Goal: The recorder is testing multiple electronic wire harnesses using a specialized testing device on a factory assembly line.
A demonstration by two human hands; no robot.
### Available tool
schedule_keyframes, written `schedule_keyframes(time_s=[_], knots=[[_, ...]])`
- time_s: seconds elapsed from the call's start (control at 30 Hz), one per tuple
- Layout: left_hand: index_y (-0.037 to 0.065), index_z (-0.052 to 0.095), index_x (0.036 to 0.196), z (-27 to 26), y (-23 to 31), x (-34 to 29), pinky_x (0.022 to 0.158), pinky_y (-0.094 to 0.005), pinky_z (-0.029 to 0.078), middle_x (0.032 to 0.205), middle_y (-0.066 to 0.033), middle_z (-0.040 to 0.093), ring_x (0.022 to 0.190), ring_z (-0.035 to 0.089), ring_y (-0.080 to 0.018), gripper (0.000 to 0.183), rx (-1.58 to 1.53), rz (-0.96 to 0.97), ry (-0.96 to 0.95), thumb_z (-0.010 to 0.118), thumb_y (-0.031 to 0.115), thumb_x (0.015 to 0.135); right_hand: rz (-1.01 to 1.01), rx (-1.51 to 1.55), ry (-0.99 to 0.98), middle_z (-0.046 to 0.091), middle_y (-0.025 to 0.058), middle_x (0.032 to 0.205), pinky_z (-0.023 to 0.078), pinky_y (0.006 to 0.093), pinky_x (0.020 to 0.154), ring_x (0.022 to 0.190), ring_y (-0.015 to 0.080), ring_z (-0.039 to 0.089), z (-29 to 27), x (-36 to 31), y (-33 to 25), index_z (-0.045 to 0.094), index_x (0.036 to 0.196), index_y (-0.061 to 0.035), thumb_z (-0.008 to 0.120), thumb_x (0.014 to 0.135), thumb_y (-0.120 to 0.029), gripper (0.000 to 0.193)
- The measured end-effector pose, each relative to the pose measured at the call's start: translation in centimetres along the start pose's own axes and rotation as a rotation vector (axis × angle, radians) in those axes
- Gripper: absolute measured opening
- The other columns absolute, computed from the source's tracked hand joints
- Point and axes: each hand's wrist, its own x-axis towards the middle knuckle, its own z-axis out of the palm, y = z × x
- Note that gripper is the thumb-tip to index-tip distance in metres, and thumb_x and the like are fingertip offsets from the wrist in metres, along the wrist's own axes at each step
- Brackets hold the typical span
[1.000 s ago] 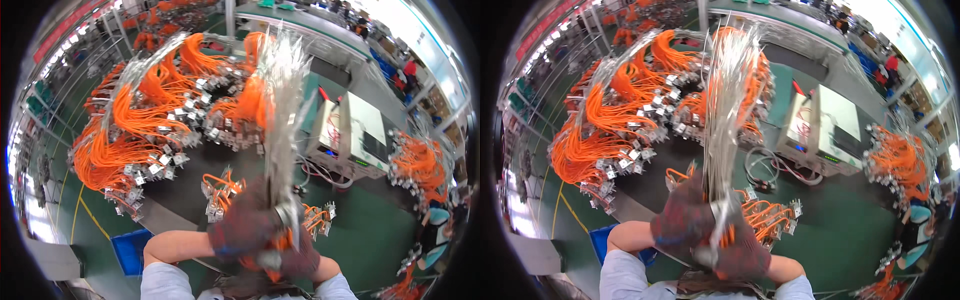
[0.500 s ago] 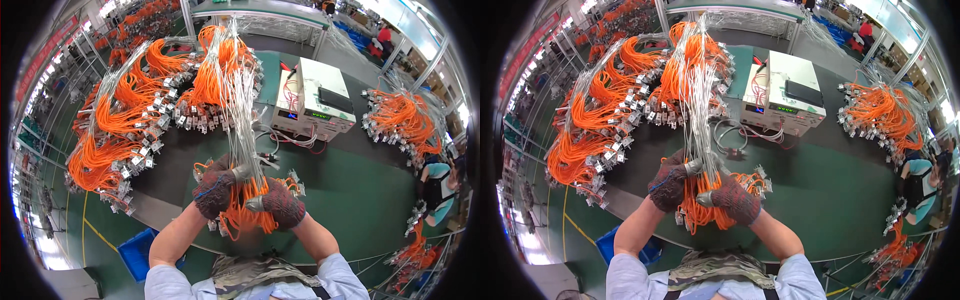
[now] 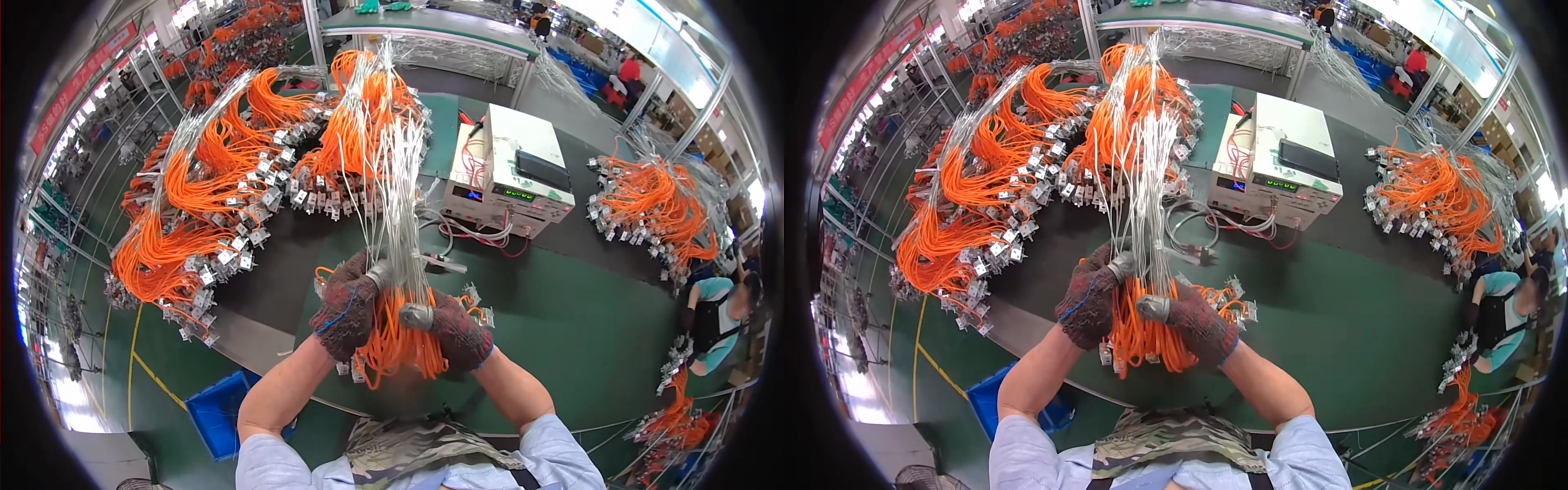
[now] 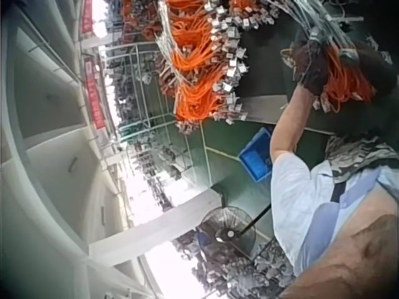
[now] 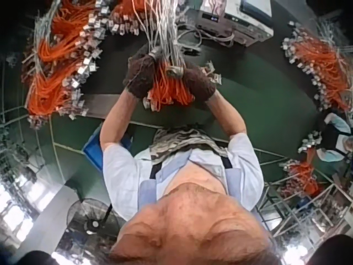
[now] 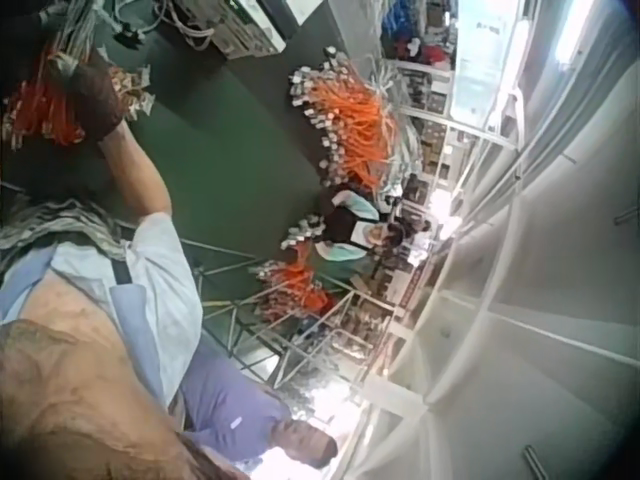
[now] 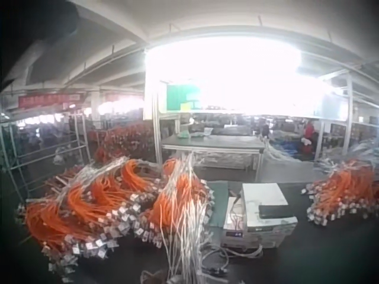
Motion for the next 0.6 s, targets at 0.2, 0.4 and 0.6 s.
schedule_keyframes(time_s=[0.2, 0.4, 0.6], knots=[[-0.002, 0.068, 0.127, -0.5, 0.9, 1.4, 0.092, -0.0366, 0.062, 0.114, -0.0089, 0.075, 0.101, 0.074, -0.0195, 0.03, 0.116, -0.041, -0.007, 0.07, 0.013, 0.102, -0.13, -0.128, -0.034, 0.069, 0.0116, 0.129, 0.062, 0.0396, 0.096, 0.114, 0.0216, 0.071, 0.0, 1.3, 2.4, 0.051, 0.149, -0.0008, 0.08, 0.097, -0.02, 0.062], [-0.002, 0.068, 0.128, -0.5, 1.5, 1.0, 0.091, -0.0359, 0.062, 0.115, -0.0102, 0.075, 0.101, 0.073, -0.019, 0.03, 0.098, -0.062, -0.01, 0.069, 0.012, 0.102, -0.095, -0.017, -0.045, 0.071, 0.011, 0.124, 0.062, 0.0401, 0.095, 0.108, 0.0221, 0.073, -0.6, 1.1, 2.1, 0.055, 0.145, -0.0002, 0.081, 0.097, -0.019, 0.058], [-0.001, 0.067, 0.131, 0.9, 0.6, 0.3, 0.092, -0.0355, 0.06, 0.118, -0.011, 0.075, 0.105, 0.073, -0.0189, 0.03, 0.298, 0.077, -0.009, 0.063, 0.016, 0.105, -0.119, 0.01, -0.035, 0.072, 0.0109, 0.122, 0.062, 0.0397, 0.094, 0.107, 0.0214, 0.073, 0.1, 1.6, 1.5, 0.057, 0.143, 0.0001, 0.081, 0.093, -0.018, 0.058]])
